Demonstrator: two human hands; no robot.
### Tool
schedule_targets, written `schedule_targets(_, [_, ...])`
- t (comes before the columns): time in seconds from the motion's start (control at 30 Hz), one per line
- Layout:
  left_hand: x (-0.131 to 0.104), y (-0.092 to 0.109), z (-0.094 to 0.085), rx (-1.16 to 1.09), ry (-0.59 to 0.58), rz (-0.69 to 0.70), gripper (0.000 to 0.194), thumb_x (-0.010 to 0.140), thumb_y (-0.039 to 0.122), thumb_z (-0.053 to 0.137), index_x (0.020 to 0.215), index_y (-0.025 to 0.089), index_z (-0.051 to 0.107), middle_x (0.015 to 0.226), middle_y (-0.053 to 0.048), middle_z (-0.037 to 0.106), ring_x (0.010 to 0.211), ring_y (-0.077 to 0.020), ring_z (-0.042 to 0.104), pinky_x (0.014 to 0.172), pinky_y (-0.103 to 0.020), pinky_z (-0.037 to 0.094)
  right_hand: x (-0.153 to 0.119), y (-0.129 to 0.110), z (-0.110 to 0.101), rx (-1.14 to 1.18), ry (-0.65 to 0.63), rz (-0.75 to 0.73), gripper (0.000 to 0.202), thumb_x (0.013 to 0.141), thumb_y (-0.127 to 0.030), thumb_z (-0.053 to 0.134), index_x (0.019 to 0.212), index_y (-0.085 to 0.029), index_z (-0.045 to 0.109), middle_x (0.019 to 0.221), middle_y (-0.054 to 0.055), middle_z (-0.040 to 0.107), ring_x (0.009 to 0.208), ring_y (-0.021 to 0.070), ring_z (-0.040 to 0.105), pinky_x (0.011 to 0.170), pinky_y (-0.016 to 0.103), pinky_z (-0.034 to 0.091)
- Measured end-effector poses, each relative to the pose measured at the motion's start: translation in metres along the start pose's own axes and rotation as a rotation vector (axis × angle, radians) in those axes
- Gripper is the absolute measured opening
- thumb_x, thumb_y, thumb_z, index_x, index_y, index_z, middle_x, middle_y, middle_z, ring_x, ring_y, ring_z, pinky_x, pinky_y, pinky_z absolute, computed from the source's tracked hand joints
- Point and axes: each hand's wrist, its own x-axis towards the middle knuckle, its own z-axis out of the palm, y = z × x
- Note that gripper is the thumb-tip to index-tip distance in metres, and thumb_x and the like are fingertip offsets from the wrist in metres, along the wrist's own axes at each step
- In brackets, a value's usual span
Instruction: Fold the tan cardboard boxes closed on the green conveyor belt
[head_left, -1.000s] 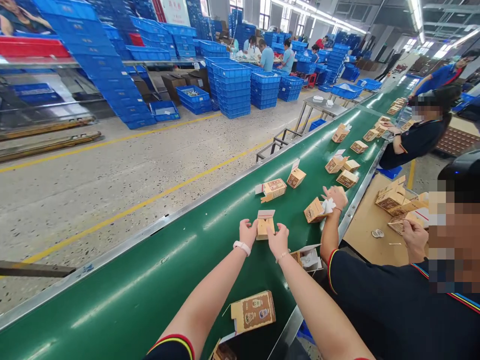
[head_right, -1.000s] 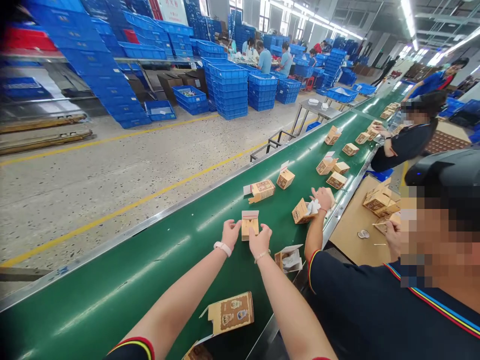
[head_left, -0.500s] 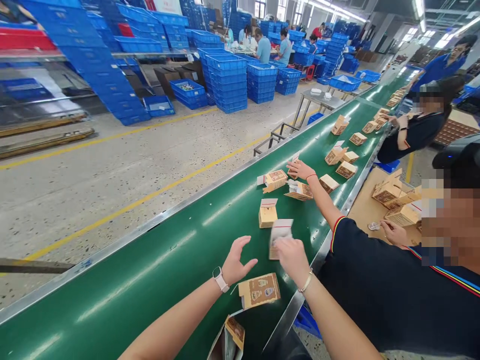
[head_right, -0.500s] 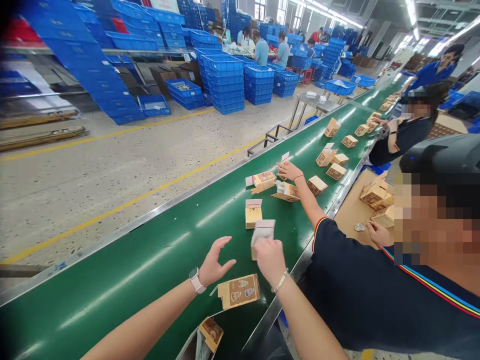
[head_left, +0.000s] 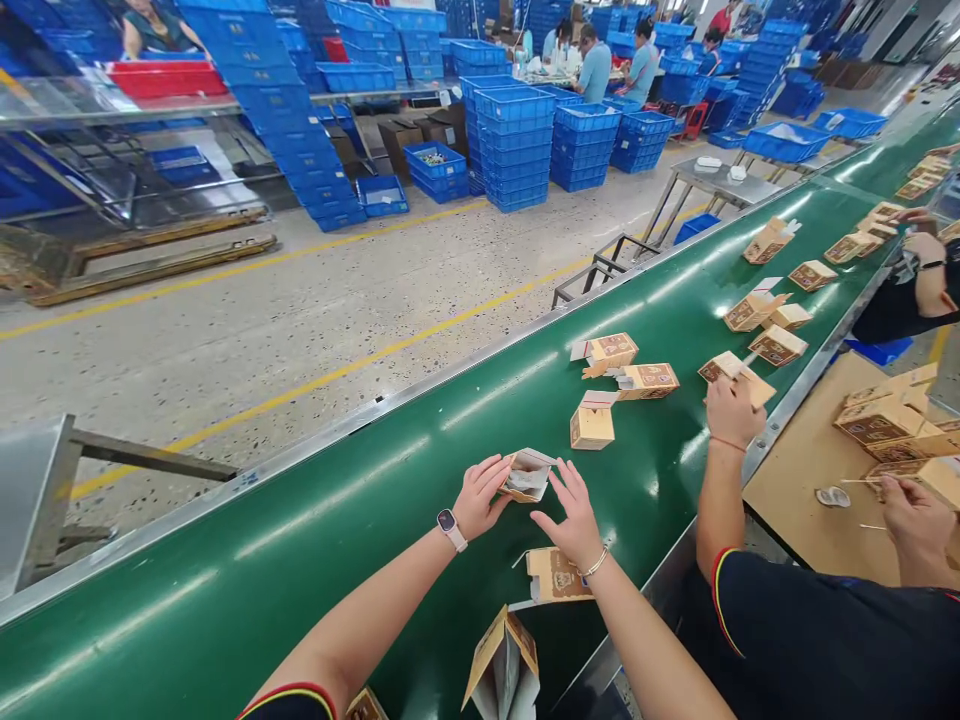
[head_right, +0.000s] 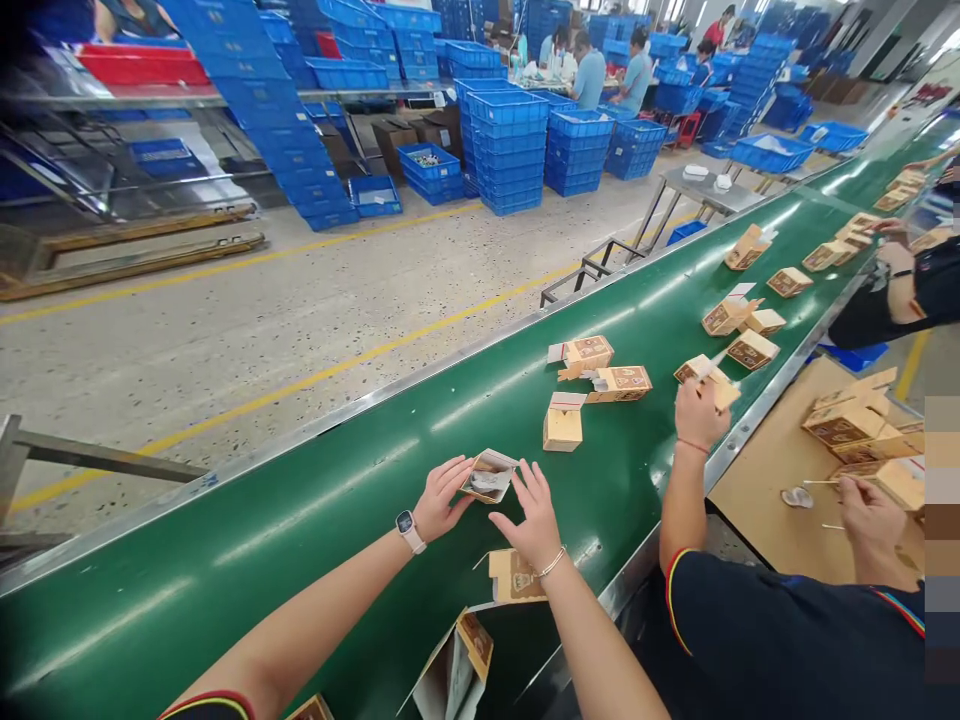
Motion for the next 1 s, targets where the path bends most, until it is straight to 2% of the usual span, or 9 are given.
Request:
schedule_targets(0.13, [0.005, -0.001, -0.004, -0.024, -0.086, -0.109, 0.033, 0.085, 0.029, 0.050, 0.117, 0.025, 0.058, 0.123, -0.011, 0.062, 0.124, -0.0270, 0.049, 0.095, -0.046, 0.039, 0.008, -0.008, 0.012, -0.129, -0.199, 0.151, 0.071, 0.067, -0.045, 0.073, 0.132, -0.030, 0.049, 0.144, 0.012, 0.039, 0.134, 0.0371, 0.033, 0.098, 0.057, 0.040])
schedule_targets(0.23, [0.016, 0.001, -0.009, -0.047, -0.133, -0.171, 0.027, 0.082, 0.030, 0.054, 0.107, 0.026, 0.065, 0.116, -0.010, 0.066, 0.124, -0.0295, 0.047, 0.095, -0.048, 0.035, 0.028, -0.013, 0.018, -0.153, -0.258, 0.161, 0.046, 0.072, -0.042, 0.070, 0.116, -0.034, 0.063, 0.142, 0.007, 0.042, 0.135, 0.0367, 0.030, 0.101, 0.057, 0.036])
schedule_targets(0.3, [0.025, 0.004, -0.008, -0.089, -0.130, -0.205, 0.018, 0.083, 0.028, 0.053, 0.091, 0.027, 0.068, 0.105, -0.008, 0.070, 0.119, -0.0292, 0.050, 0.093, -0.048, 0.034, 0.038, -0.013, 0.024, -0.060, -0.210, 0.185, 0.020, 0.078, -0.038, 0.063, 0.095, -0.030, 0.071, 0.135, 0.006, 0.048, 0.131, 0.0334, 0.036, 0.103, 0.054, 0.035])
schedule_targets(0.4, [0.038, 0.011, 0.003, -0.216, -0.028, -0.321, 0.016, 0.081, 0.028, 0.055, 0.069, 0.023, 0.064, 0.085, -0.006, 0.069, 0.105, -0.0263, 0.056, 0.091, -0.045, 0.038, 0.044, -0.008, 0.037, 0.185, 0.015, 0.400, 0.025, 0.083, -0.038, 0.054, 0.070, -0.020, 0.066, 0.119, 0.010, 0.055, 0.113, 0.0262, 0.054, 0.097, 0.044, 0.045])
schedule_targets(0.5, [0.049, 0.017, 0.018, -0.424, 0.184, -0.642, 0.013, 0.073, 0.027, 0.064, 0.083, 0.020, 0.059, 0.096, -0.007, 0.063, 0.092, -0.0211, 0.060, 0.083, -0.039, 0.045, 0.045, 0.002, 0.049, 0.337, 0.245, 0.708, 0.022, 0.075, -0.041, 0.060, 0.078, -0.019, 0.056, 0.104, 0.012, 0.056, 0.094, 0.0229, 0.061, 0.081, 0.038, 0.054])
schedule_targets(0.6, [0.063, 0.020, 0.028, -0.700, 0.186, -0.983, 0.030, 0.070, 0.020, 0.065, 0.097, 0.019, 0.053, 0.105, -0.009, 0.059, 0.084, -0.0169, 0.061, 0.073, -0.032, 0.050, 0.049, 0.012, 0.053, 0.359, 0.243, 0.862, 0.033, 0.067, -0.039, 0.064, 0.090, -0.020, 0.048, 0.097, 0.009, 0.056, 0.081, 0.0203, 0.063, 0.070, 0.036, 0.056])
schedule_targets(0.7, [0.079, 0.021, 0.031, -0.858, 0.045, -1.071, 0.025, 0.068, 0.014, 0.066, 0.090, 0.018, 0.054, 0.093, -0.006, 0.063, 0.079, -0.0159, 0.061, 0.071, -0.030, 0.051, 0.055, 0.019, 0.050, 0.317, 0.153, 0.807, 0.031, 0.068, -0.038, 0.063, 0.088, -0.021, 0.048, 0.087, 0.006, 0.059, 0.075, 0.0192, 0.062, 0.066, 0.034, 0.054])
schedule_targets(0.83, [0.095, 0.020, 0.021, -0.892, 0.021, -1.072, 0.026, 0.066, 0.015, 0.068, 0.088, 0.018, 0.055, 0.095, -0.007, 0.065, 0.081, -0.0169, 0.062, 0.074, -0.032, 0.051, 0.067, 0.031, 0.024, 0.244, 0.189, 0.742, 0.029, 0.072, -0.040, 0.060, 0.092, -0.021, 0.051, 0.087, 0.007, 0.060, 0.085, 0.0223, 0.060, 0.072, 0.035, 0.052])
schedule_targets(1.0, [0.099, 0.004, -0.025, -0.784, 0.056, -1.028, 0.033, 0.066, 0.037, 0.069, 0.091, 0.018, 0.059, 0.098, -0.009, 0.067, 0.089, -0.0199, 0.063, 0.076, -0.032, 0.049, 0.125, 0.067, -0.061, -0.211, 0.543, 0.681, 0.037, 0.079, -0.036, 0.049, 0.110, -0.015, 0.047, 0.111, 0.019, 0.051, 0.113, 0.0319, 0.045, 0.094, 0.049, 0.038])
